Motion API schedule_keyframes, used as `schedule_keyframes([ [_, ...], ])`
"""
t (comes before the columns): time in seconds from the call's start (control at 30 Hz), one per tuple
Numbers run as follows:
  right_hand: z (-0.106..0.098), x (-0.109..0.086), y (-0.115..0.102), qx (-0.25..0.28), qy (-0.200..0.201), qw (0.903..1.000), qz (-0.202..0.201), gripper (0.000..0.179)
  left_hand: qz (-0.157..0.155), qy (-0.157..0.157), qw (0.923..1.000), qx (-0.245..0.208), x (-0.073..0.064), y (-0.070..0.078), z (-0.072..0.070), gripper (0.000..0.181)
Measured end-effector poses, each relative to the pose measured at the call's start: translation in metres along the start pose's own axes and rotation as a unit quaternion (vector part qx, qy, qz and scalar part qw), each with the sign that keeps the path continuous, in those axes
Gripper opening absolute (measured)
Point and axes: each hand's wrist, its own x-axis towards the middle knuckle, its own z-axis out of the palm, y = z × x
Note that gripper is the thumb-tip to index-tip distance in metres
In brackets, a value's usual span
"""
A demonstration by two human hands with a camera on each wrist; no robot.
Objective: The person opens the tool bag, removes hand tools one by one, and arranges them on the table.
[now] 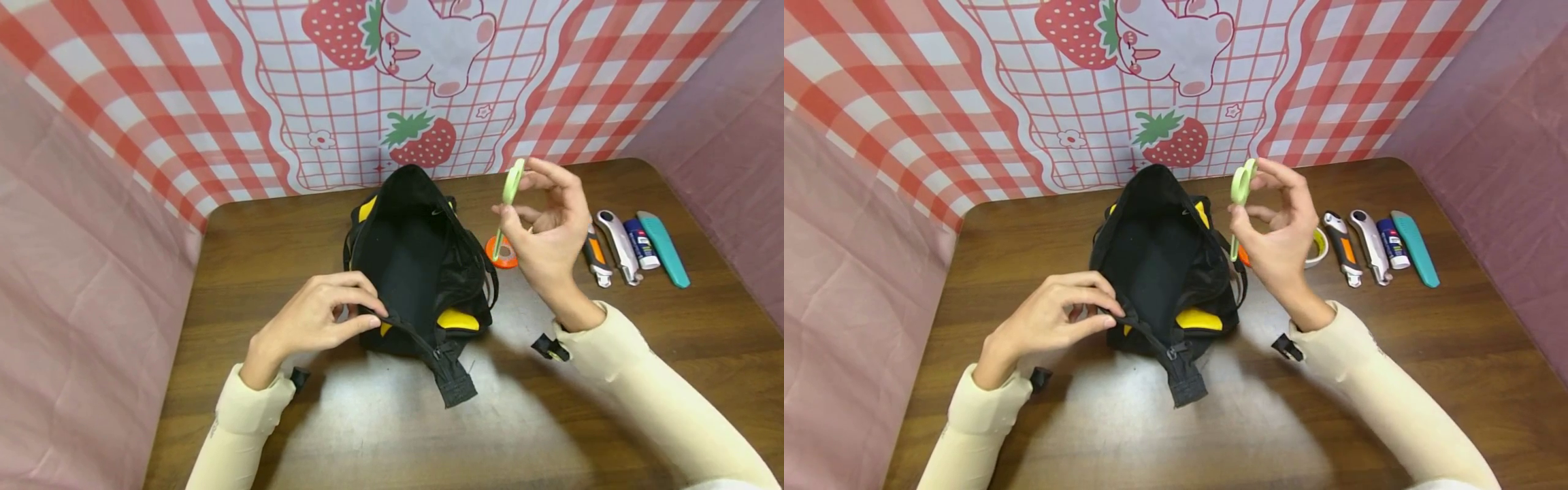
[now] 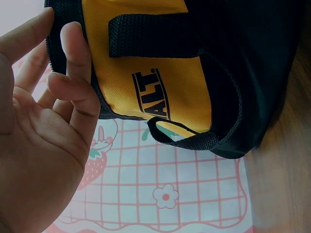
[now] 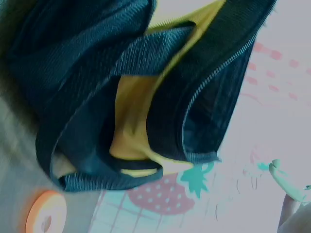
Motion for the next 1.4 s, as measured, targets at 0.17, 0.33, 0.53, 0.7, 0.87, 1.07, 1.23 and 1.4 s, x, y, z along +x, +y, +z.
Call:
schedule_keyframes([
  [0.17, -0.021, 0.006, 0.004, 0.004, 0.038, 0.9992, 0.008, 0.048, -0.001, 0.001, 1.0, -0.001, 0.0, 0.0, 0.0, 0.013],
  [0.33, -0.051, 0.01, 0.011, -0.035, 0.064, 0.9971, 0.021, 0.045, 0.001, 0.0, 1.0, 0.0, 0.0, -0.001, 0.0, 0.013],
  [0.53, -0.1, 0.019, 0.024, -0.141, 0.074, 0.9866, 0.033, 0.044, 0.004, -0.001, 1.0, 0.001, 0.0, -0.001, 0.0, 0.012],
  [0.7, -0.147, 0.029, 0.034, -0.228, 0.092, 0.9669, 0.067, 0.045, 0.005, -0.001, 1.0, 0.0, 0.0, -0.001, 0.0, 0.013],
  [0.87, -0.203, 0.038, 0.048, -0.329, 0.097, 0.9339, 0.1, 0.046, 0.003, -0.001, 1.0, -0.002, -0.001, -0.001, 0.0, 0.015],
  [1.07, -0.274, 0.042, 0.067, -0.474, 0.061, 0.8672, 0.142, 0.048, 0.002, -0.001, 1.0, 0.0, -0.001, -0.001, 0.0, 0.014],
  [1.23, -0.315, 0.041, 0.072, -0.509, 0.059, 0.8371, 0.193, 0.049, -0.001, -0.003, 1.0, 0.003, 0.0, -0.001, 0.0, 0.016],
  [1.4, -0.343, 0.04, 0.076, -0.51, 0.027, 0.8238, 0.246, 0.053, -0.002, -0.001, 1.0, 0.002, -0.001, 0.0, 0.0, 0.018],
])
